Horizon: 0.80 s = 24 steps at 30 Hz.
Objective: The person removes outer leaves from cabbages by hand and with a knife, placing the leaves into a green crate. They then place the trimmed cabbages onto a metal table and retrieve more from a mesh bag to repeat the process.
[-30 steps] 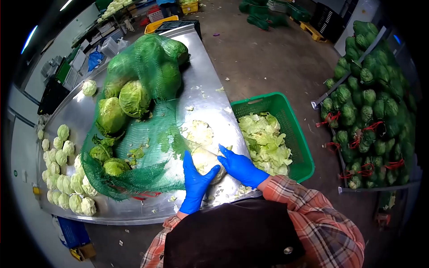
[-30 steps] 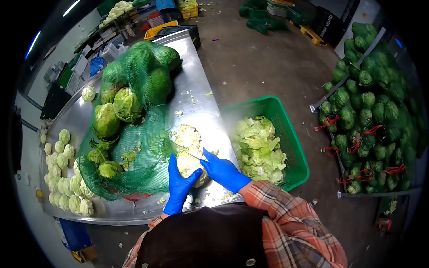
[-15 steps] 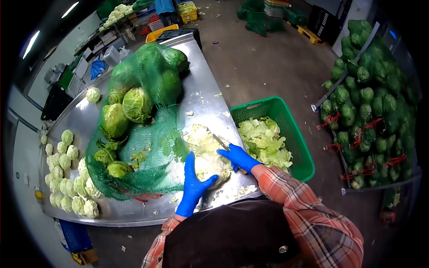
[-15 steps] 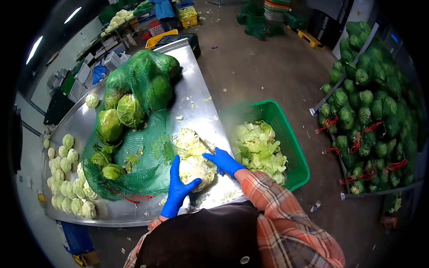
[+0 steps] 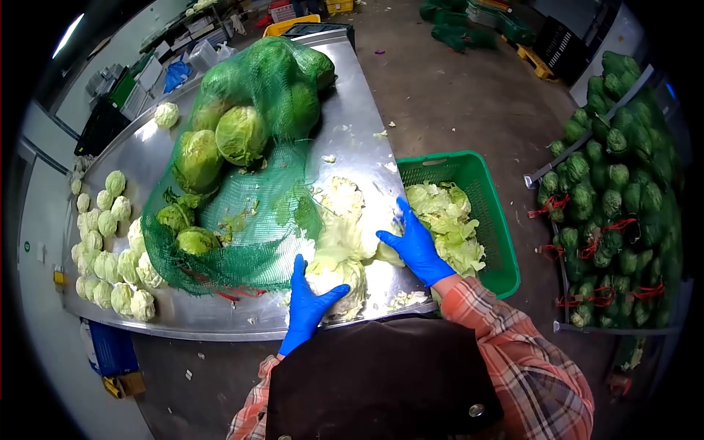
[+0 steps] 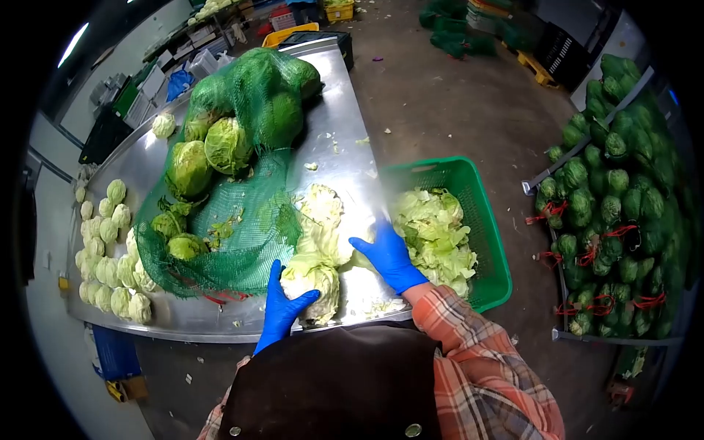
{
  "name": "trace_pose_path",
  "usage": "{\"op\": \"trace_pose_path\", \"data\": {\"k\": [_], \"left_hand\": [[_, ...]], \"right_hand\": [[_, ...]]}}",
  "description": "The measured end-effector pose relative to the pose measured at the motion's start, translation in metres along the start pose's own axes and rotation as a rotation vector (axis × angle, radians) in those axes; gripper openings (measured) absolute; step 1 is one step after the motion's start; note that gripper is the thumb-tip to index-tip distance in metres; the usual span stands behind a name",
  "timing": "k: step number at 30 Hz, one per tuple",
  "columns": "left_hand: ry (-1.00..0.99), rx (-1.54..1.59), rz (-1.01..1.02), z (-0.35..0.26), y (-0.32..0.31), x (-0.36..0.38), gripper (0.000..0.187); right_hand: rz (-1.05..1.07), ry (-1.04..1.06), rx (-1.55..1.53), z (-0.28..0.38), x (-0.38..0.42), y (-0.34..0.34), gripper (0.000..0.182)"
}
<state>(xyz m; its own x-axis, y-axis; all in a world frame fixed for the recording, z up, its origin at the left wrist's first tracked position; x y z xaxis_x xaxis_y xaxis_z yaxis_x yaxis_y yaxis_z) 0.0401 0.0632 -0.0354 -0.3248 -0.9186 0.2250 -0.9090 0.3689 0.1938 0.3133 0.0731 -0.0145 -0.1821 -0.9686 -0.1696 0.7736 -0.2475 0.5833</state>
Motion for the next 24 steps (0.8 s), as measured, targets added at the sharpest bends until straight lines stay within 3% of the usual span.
{"op": "trace_pose_path", "data": {"k": [1,4,5,6,8,9,10,12,14,15,16,18,19,21,22,23,24], "left_hand": [[-0.009,-0.087,-0.029,-0.002,0.001,0.000,0.118],[-0.016,-0.316,0.008,-0.026,-0.008,0.003,0.121],[-0.025,-0.277,0.032,-0.032,-0.011,0.003,0.120],[-0.084,-0.297,0.037,-0.034,-0.013,0.003,0.120],[-0.143,-0.413,0.047,-0.030,-0.013,0.001,0.120],[-0.163,-0.362,0.064,-0.030,-0.011,-0.001,0.119],[-0.131,-0.265,0.071,-0.019,-0.010,-0.007,0.118],[-0.067,-0.131,0.101,-0.015,-0.007,-0.012,0.117],[-0.111,-0.113,0.168,-0.018,-0.007,-0.013,0.118],[-0.103,-0.050,0.123,-0.015,-0.002,-0.013,0.110],[-0.091,0.012,0.076,-0.007,0.004,-0.010,0.101],[-0.062,0.147,-0.031,0.008,0.014,-0.007,0.086],[0.157,0.418,-0.171,0.022,0.015,0.002,0.069],[0.550,0.455,0.139,0.022,0.010,0.012,0.076],[0.546,0.290,0.141,0.021,0.014,0.012,0.081],[0.548,0.124,0.141,0.020,0.019,0.013,0.085],[0.301,-0.135,-0.007,0.005,0.023,0.011,0.089]], "right_hand": [[0.027,-0.013,-0.092,0.020,-0.003,0.009,0.093],[0.554,-0.110,-0.197,0.092,0.002,-0.009,0.093],[0.622,-0.034,-0.135,0.104,0.007,-0.024,0.097],[0.757,-0.091,-0.111,0.095,0.013,-0.046,0.084],[0.808,0.013,-0.176,0.073,0.009,-0.075,0.060],[0.764,-0.089,-0.240,0.061,0.001,-0.079,0.042],[0.689,-0.023,-0.249,0.063,-0.002,-0.077,0.037],[0.608,0.053,-0.139,0.062,-0.009,-0.077,0.037],[0.559,-0.242,-0.258,0.017,-0.022,-0.077,0.037],[0.405,-0.072,-0.206,-0.016,-0.025,-0.079,0.035],[0.602,-0.601,-0.529,-0.022,-0.010,-0.067,0.038],[0.490,-0.481,-0.679,-0.015,-0.013,-0.038,0.051],[0.406,-0.442,-0.532,-0.014,-0.013,-0.021,0.056],[0.256,-0.264,-0.199,-0.022,-0.008,0.000,0.064],[0.289,-0.184,-0.072,-0.015,0.001,0.004,0.059],[0.310,-0.084,-0.138,-0.017,0.012,-0.007,0.055],[0.328,0.016,-0.205,-0.018,0.026,-0.019,0.051]]}}
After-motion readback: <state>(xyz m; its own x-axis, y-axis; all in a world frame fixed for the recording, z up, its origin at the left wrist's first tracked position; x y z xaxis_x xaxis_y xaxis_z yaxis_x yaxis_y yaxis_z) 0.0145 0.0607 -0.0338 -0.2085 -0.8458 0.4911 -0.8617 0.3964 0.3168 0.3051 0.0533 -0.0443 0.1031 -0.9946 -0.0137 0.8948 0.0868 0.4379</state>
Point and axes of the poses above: each hand's wrist, its own x-axis away from the middle knuckle, its own y-axis out of the back of the hand, z = x × y, the point moved 8 cm from there along -x, towards the middle knuckle, and after that the axes turned 10 degrees about z, right-handed, at the moved point
